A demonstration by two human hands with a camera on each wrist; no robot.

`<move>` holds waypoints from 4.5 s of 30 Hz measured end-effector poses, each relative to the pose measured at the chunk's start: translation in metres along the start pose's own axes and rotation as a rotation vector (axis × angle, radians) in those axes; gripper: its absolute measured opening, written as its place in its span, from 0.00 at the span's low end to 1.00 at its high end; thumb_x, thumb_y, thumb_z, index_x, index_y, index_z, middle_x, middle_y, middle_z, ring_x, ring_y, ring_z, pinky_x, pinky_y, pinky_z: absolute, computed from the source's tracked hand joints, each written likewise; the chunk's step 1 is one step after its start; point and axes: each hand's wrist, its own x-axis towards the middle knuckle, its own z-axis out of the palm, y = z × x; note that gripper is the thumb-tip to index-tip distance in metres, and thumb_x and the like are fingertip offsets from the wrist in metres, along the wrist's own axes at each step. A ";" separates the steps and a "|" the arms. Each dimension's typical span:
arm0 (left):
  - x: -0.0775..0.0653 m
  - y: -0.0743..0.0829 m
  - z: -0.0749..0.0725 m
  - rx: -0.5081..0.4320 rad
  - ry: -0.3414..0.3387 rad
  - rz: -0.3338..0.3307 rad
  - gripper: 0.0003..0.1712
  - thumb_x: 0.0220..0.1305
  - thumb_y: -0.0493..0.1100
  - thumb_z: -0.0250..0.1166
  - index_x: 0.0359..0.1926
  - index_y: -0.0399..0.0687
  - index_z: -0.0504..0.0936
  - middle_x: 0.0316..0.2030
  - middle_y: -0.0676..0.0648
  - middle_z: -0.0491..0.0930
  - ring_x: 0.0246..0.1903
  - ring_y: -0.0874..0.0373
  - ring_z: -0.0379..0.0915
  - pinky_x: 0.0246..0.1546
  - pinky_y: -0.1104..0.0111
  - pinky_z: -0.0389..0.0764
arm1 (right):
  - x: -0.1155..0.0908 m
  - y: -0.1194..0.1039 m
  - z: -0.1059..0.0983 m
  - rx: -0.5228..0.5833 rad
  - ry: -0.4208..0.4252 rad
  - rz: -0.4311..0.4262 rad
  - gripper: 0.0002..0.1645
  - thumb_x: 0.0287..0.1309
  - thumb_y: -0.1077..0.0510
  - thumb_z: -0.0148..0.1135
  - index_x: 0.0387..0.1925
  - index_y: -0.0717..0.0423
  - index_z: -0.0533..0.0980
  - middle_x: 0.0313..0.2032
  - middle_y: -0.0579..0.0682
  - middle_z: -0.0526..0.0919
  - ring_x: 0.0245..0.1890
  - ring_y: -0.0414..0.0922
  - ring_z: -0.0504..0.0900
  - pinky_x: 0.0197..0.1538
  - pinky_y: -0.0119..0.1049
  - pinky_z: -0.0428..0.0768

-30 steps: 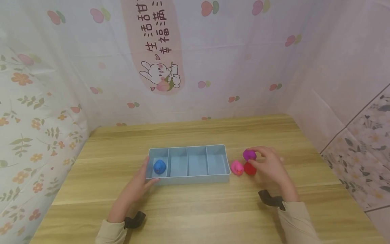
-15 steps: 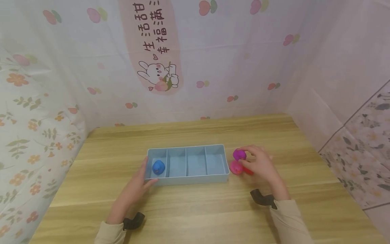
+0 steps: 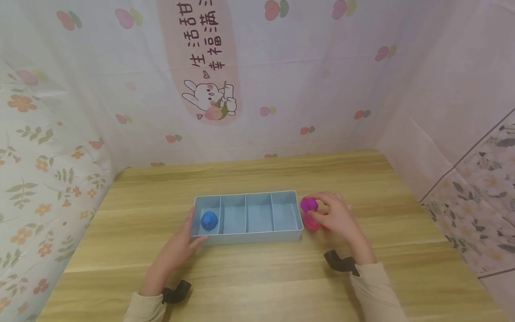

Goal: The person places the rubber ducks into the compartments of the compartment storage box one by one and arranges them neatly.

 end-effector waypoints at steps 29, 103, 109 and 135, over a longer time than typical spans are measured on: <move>0.000 -0.002 0.000 -0.015 0.002 0.005 0.56 0.62 0.55 0.63 0.75 0.40 0.36 0.72 0.32 0.50 0.69 0.37 0.52 0.68 0.47 0.57 | 0.017 -0.030 0.024 -0.008 -0.020 -0.033 0.21 0.48 0.59 0.72 0.47 0.52 0.80 0.46 0.55 0.83 0.45 0.54 0.71 0.42 0.45 0.60; 0.000 -0.005 0.002 -0.003 0.040 0.040 0.54 0.63 0.56 0.62 0.74 0.38 0.39 0.70 0.29 0.53 0.68 0.35 0.54 0.67 0.47 0.59 | 0.060 -0.111 0.109 -0.051 -0.201 -0.186 0.20 0.46 0.54 0.73 0.44 0.48 0.81 0.47 0.47 0.84 0.48 0.46 0.72 0.44 0.47 0.59; -0.001 -0.003 0.004 -0.005 0.059 0.052 0.54 0.63 0.57 0.62 0.74 0.37 0.41 0.69 0.28 0.56 0.66 0.33 0.57 0.65 0.45 0.62 | 0.060 -0.114 0.119 -0.054 -0.229 -0.139 0.19 0.45 0.55 0.74 0.43 0.48 0.82 0.46 0.46 0.84 0.48 0.46 0.71 0.46 0.49 0.57; -0.003 -0.003 0.000 -0.060 0.025 0.022 0.54 0.63 0.55 0.62 0.75 0.41 0.37 0.71 0.31 0.52 0.69 0.36 0.53 0.67 0.46 0.59 | 0.063 -0.135 0.144 -0.374 -0.291 -0.091 0.17 0.40 0.51 0.78 0.36 0.44 0.82 0.36 0.45 0.88 0.38 0.45 0.67 0.36 0.44 0.57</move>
